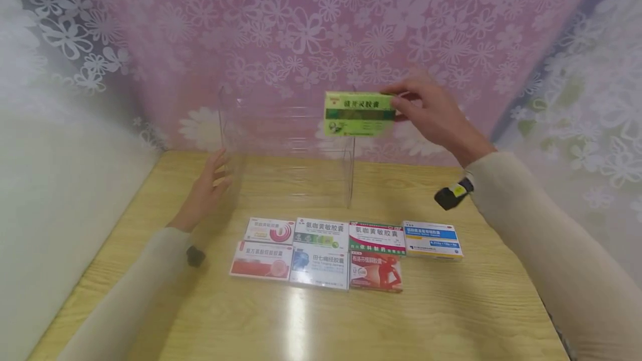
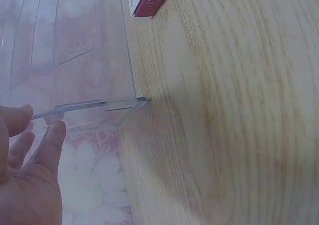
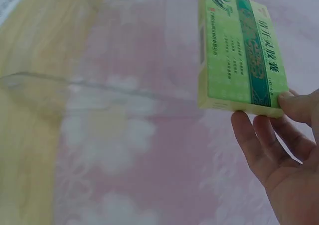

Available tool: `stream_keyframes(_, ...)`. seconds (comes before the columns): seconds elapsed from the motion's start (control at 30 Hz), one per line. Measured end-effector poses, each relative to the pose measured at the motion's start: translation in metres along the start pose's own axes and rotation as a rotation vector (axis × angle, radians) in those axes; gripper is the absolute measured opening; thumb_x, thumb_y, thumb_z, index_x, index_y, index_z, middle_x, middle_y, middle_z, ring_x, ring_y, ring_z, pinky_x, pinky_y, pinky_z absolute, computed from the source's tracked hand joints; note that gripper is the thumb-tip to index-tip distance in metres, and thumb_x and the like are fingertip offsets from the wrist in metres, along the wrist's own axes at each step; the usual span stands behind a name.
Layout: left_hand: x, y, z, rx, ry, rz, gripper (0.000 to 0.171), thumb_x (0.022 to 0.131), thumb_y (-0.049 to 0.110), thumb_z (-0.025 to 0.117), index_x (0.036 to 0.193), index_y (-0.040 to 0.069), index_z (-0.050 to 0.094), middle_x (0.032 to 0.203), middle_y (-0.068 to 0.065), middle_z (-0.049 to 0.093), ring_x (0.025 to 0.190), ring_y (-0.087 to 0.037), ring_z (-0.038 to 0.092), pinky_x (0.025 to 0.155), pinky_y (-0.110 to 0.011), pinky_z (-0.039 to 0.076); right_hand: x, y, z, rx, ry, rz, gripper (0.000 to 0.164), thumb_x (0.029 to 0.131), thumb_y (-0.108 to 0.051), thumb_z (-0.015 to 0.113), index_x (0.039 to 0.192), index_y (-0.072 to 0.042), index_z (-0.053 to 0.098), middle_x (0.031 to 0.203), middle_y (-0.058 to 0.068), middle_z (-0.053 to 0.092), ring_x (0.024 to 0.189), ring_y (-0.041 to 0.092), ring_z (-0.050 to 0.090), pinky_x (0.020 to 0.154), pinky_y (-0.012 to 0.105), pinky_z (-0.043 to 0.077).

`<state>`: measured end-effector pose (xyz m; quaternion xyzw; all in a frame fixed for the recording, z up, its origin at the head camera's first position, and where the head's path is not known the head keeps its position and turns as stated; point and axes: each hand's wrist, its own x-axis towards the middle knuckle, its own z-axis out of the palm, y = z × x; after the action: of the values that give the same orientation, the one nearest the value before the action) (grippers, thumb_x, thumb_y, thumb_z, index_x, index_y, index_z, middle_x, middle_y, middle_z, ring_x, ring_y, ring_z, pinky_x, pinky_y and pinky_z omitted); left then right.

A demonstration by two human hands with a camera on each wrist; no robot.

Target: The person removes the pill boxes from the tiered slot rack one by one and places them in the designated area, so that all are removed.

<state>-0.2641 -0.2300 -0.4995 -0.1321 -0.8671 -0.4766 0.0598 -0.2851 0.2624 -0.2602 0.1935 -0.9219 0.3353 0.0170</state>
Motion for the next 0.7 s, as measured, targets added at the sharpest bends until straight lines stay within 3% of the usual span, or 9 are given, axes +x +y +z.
stream_keyframes(0.1, 0.002, 0.000, 0.000, 0.010, -0.004, 0.006, 0.082, 0.115, 0.008, 0.054, 0.176, 0.041, 0.009, 0.179, -0.017, 0.027, 0.152, -0.047, 0.048, 0.115, -0.070, 0.049, -0.037, 0.039, -0.006, -0.020, -0.062, 0.010, 0.041, 0.118, -0.027, 0.052, 0.156, -0.015, 0.061, 0.155, 0.011, 0.058, 0.105, -0.005, 0.069, 0.098, 0.016, 0.057)
stream_keyframes(0.17, 0.002, 0.000, 0.000, 0.015, -0.004, 0.005, 0.083, 0.114, 0.008, 0.054, 0.175, 0.043, 0.009, 0.179, -0.016, 0.027, 0.152, -0.047, 0.049, 0.115, -0.070, 0.050, -0.062, 0.065, -0.007, -0.014, -0.092, 0.022, 0.039, 0.117, -0.021, 0.053, 0.154, -0.013, 0.062, 0.154, 0.002, 0.058, 0.104, -0.009, 0.067, 0.087, 0.009, 0.056)
stream_keyframes(0.37, 0.000, -0.006, -0.002, 0.010, -0.004, -0.013, 0.085, 0.115, 0.010, 0.054, 0.173, 0.051, 0.008, 0.180, -0.013, 0.026, 0.153, -0.047, 0.047, 0.114, -0.070, 0.050, -0.127, 0.134, 0.001, 0.095, -0.258, 0.069, 0.038, 0.117, -0.014, 0.052, 0.153, -0.005, 0.060, 0.140, -0.027, 0.059, 0.115, -0.009, 0.064, 0.087, 0.025, 0.065)
stream_keyframes(0.5, 0.000, -0.007, -0.001, 0.011, -0.015, -0.012, 0.083, 0.116, 0.012, 0.053, 0.173, 0.052, 0.007, 0.180, -0.013, 0.024, 0.154, -0.048, 0.046, 0.115, -0.071, 0.049, -0.163, 0.172, 0.010, 0.208, -0.392, 0.146, 0.040, 0.118, -0.013, 0.047, 0.155, -0.001, 0.056, 0.144, -0.029, 0.058, 0.124, -0.015, 0.058, 0.090, 0.033, 0.067)
stream_keyframes(0.7, 0.001, -0.004, 0.000, -0.003, -0.026, -0.017, 0.080, 0.116, 0.014, 0.052, 0.175, 0.046, 0.007, 0.181, -0.013, 0.023, 0.155, -0.048, 0.044, 0.117, -0.071, 0.047, -0.202, 0.214, 0.027, 0.360, -0.546, 0.284, 0.044, 0.120, -0.015, 0.043, 0.159, 0.003, 0.050, 0.143, -0.038, 0.051, 0.124, -0.020, 0.055, 0.093, 0.036, 0.066)
